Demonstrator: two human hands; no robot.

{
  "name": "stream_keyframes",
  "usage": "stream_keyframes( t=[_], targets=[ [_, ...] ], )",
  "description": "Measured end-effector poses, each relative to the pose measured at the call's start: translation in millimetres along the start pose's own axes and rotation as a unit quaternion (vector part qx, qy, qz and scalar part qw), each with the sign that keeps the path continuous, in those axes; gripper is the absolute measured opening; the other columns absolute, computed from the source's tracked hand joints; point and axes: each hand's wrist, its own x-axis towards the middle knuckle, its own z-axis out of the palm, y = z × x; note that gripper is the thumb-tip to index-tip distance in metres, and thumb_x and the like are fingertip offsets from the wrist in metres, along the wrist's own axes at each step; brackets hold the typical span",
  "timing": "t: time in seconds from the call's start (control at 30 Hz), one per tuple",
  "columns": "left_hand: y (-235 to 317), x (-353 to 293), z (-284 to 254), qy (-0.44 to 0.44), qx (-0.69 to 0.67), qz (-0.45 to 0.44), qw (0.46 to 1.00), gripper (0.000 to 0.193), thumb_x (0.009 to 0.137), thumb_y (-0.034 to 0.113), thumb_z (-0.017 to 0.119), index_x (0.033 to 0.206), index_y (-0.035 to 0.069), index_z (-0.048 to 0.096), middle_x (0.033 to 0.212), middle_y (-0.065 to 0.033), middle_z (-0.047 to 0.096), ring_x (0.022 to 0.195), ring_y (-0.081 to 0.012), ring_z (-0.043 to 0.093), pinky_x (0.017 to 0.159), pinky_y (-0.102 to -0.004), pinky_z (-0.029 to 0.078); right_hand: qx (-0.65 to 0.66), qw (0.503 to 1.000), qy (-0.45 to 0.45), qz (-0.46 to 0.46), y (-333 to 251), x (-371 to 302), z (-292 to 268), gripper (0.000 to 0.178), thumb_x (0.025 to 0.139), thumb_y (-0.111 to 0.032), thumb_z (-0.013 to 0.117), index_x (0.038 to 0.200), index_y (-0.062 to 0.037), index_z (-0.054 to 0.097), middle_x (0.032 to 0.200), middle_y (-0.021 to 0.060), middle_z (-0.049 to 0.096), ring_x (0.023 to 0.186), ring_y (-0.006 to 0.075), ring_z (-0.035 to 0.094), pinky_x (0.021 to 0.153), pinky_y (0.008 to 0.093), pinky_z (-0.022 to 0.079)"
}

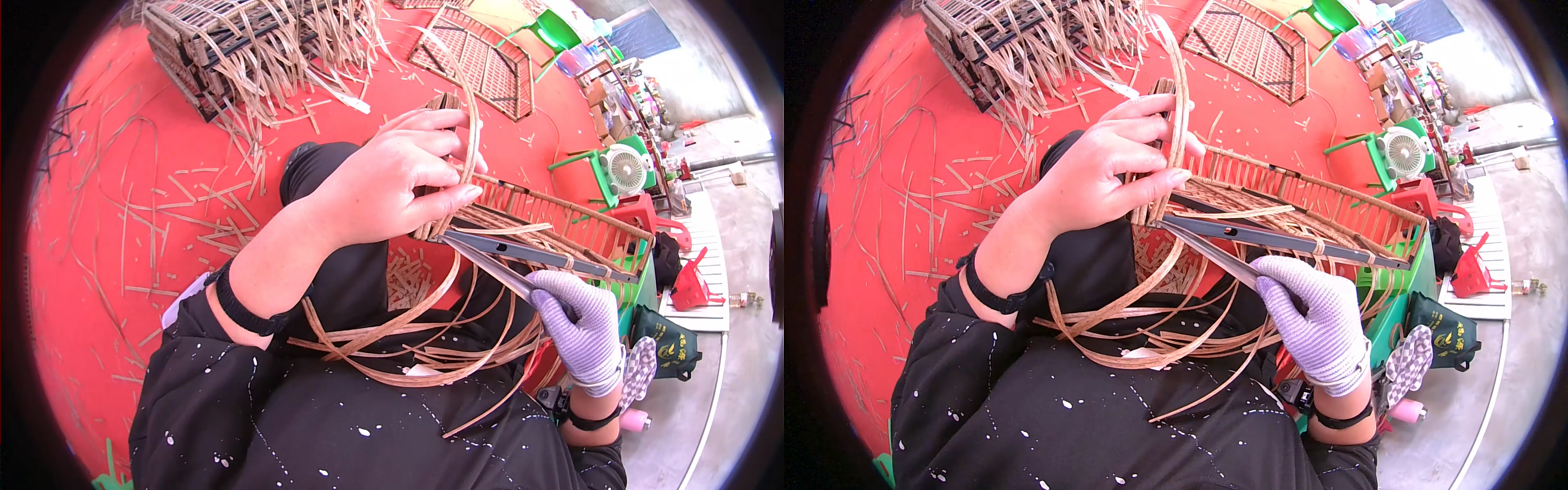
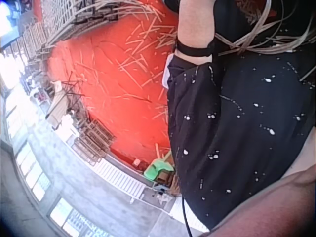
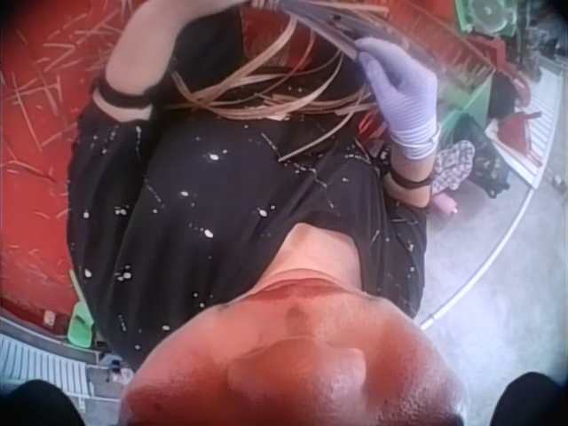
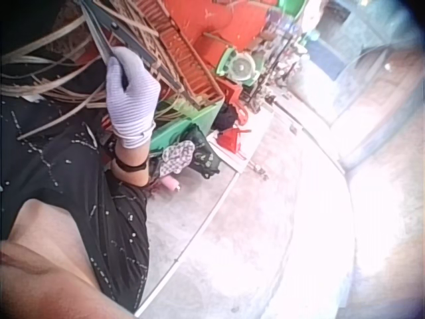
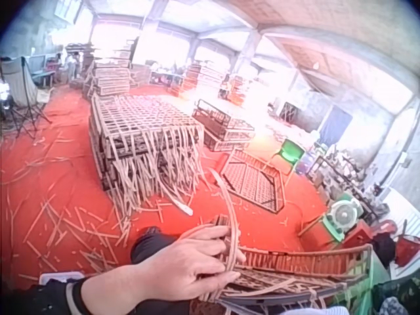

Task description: Weaving and securing bamboo/wicker strips onto a furniture frame using hands, scissors, and a pneumatic staple gun.

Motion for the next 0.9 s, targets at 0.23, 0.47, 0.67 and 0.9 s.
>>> stream_keyframes(
  t=[0.23, 0.47, 0.67, 0.9],
  targets=[
    [-2.4, -0.4, 0.5, 0.001, 0.001, 0.003, 1.0, 0.017, 0.092, 0.014, 0.073, 0.084, -0.002, 0.074, 0.114, -0.009, 0.074, 0.134, -0.0364, 0.055, 0.107, -0.0452, 0.044, 0.014, 1.0, -0.003, -0.003, 1.8, -1.9, 3.4, 0.019, 0.091, 0.001, 0.07, 0.109, 0.0015, 0.075, 0.085, 0.0143, 0.075, 0.073, 0.0162, 0.073, 0.07, 0.0273, 0.056],
    [-2.4, -0.6, 0.4, 0.002, 0.012, 0.005, 1.0, 0.017, 0.092, 0.013, 0.073, 0.084, -0.002, 0.074, 0.114, -0.0087, 0.074, 0.134, -0.0366, 0.055, 0.106, -0.0448, 0.045, 0.025, 0.999, -0.005, 0.025, 3.3, -3.3, 3.6, 0.018, 0.091, 0.001, 0.07, 0.108, 0.0017, 0.075, 0.086, 0.0137, 0.076, 0.074, 0.0158, 0.073, 0.07, 0.0274, 0.056],
    [-1.3, -0.2, 0.5, 0.01, -0.007, 0.006, 1.0, 0.016, 0.092, 0.013, 0.073, 0.085, -0.002, 0.075, 0.115, -0.0089, 0.074, 0.135, -0.037, 0.054, 0.107, -0.0444, 0.044, 0.085, 0.995, 0.045, -0.008, 23.6, 1.9, 22.8, 0.015, 0.094, -0.002, 0.068, 0.107, 0.0046, 0.074, 0.071, -0.0006, 0.067, 0.058, 0.0025, 0.054, 0.053, 0.0199, 0.04],
    [-0.6, 0.9, 0.9, 0.006, -0.021, -0.002, 1.0, 0.016, 0.092, 0.012, 0.073, 0.085, -0.002, 0.075, 0.114, -0.0098, 0.074, 0.133, -0.0367, 0.055, 0.108, -0.0442, 0.043, 0.067, 0.995, 0.064, 0.021, 31.7, -4.6, 40.1, 0.011, 0.095, -0.007, 0.071, 0.099, 0.0025, 0.074, 0.071, 0.0047, 0.062, 0.061, 0.0088, 0.053, 0.058, 0.0258, 0.045]
  ],
)
